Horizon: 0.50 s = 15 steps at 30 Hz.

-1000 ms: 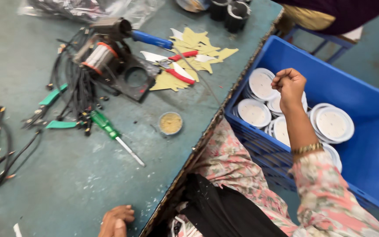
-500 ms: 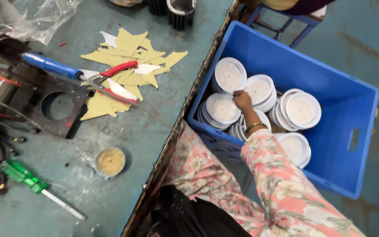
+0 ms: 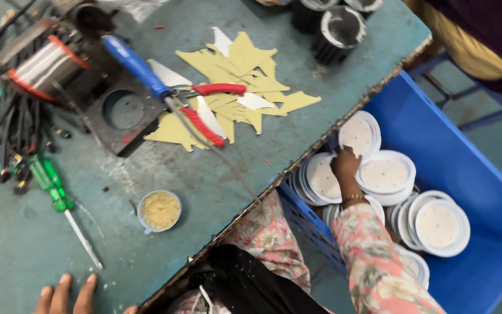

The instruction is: The person assembles round LED panel lights at a workbench. They use a screwdriver to fasten a driver to the back of a panel, press an LED disc into the housing, solder a wire to the panel with a soldering iron, apply paste from a small container, then place the finished panel into a bin and start the next unit.

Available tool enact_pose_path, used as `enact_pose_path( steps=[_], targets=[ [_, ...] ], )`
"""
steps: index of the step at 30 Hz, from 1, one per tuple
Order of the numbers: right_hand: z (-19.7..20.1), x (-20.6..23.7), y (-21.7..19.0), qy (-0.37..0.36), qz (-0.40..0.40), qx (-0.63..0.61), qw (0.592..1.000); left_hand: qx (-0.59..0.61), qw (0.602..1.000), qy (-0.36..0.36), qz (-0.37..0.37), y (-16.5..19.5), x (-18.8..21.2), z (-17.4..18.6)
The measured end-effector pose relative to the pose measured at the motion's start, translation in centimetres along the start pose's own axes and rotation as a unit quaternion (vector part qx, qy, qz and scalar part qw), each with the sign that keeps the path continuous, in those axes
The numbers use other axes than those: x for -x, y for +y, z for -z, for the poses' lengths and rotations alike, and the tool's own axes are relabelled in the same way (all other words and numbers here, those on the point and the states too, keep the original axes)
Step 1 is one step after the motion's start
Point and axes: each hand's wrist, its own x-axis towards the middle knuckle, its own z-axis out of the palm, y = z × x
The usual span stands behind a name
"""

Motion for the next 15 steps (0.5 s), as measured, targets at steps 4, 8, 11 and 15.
enact_pose_path(
  steps=[4,8,11,15],
  targets=[
    [1.6,1.3,0.9,0.117,-0.031,-0.097,0.988,-0.026,0.997,-0.058,0.046,2.6,-1.1,2.4],
    [4.4,2.3,3.0,0.331,0.098,-0.365,0.864,-0.025,0.997,-0.060,0.036,5.0,-3.5,5.1],
    [6.8,4.9,4.4,0.299,0.035,-0.571,0.764,0.102,0.993,-0.054,0.034,5.7,-6.0,7.1],
    [10.2,10.3,8.4,0.280,0.137,-0.575,0.756,0.262,0.965,-0.008,-0.011,5.5,-9.3,9.2]
  ],
)
